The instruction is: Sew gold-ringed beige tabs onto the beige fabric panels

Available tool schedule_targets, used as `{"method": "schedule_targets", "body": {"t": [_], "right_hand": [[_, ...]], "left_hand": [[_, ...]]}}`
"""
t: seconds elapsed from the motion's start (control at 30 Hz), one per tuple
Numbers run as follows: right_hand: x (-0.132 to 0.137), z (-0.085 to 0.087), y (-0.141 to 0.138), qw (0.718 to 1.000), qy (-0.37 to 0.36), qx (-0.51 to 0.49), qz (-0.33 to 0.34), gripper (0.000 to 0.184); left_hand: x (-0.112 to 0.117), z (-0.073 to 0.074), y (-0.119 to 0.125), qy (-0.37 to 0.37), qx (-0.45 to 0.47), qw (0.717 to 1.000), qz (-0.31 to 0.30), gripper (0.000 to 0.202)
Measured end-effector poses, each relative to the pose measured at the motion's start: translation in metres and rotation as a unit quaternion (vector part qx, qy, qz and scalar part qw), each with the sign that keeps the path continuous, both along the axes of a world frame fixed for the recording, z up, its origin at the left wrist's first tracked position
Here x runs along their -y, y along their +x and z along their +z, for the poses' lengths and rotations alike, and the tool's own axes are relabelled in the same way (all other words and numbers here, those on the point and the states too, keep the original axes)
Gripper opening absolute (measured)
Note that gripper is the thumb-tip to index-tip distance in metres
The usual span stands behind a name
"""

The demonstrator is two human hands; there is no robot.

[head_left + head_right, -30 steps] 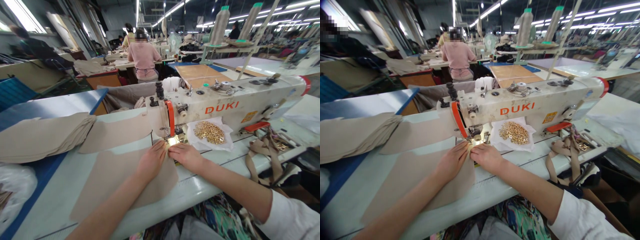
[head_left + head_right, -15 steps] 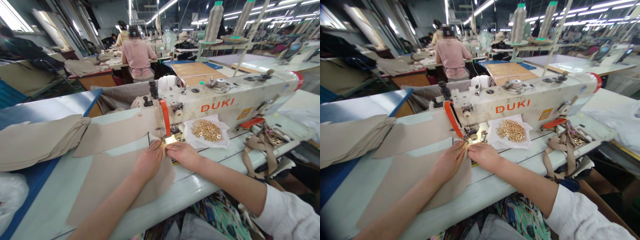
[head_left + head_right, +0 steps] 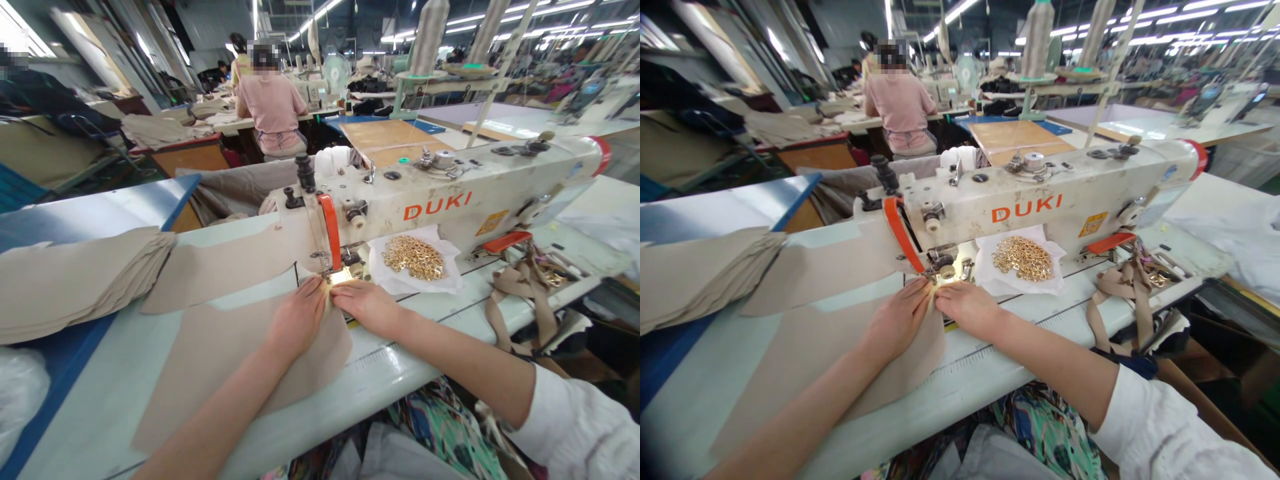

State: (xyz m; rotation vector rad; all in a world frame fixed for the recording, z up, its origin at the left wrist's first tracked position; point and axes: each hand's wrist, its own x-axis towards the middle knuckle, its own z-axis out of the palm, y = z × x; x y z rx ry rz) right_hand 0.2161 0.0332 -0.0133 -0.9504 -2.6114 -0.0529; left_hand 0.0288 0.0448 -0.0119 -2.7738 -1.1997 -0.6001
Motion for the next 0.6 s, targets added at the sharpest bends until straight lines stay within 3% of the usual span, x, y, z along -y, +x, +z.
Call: {"method": "schedule_targets", "body": {"t": [0.23,0.6], "right_hand": [[-0.0024,-0.0004,-0.0012,1.000,0.005,-0.004,0.002,0.009],[0.0000,0.0008,-0.0001,1.000,0.001,-0.014,0.000,0.009]], "left_hand": [[-0.0001,0.0043,0.0026,-0.001,0.010,1.000,0.003,0.035],[0.0020,-0.0013,0.0016,-0.009,0.021,1.000,0.010,0.035]]}}
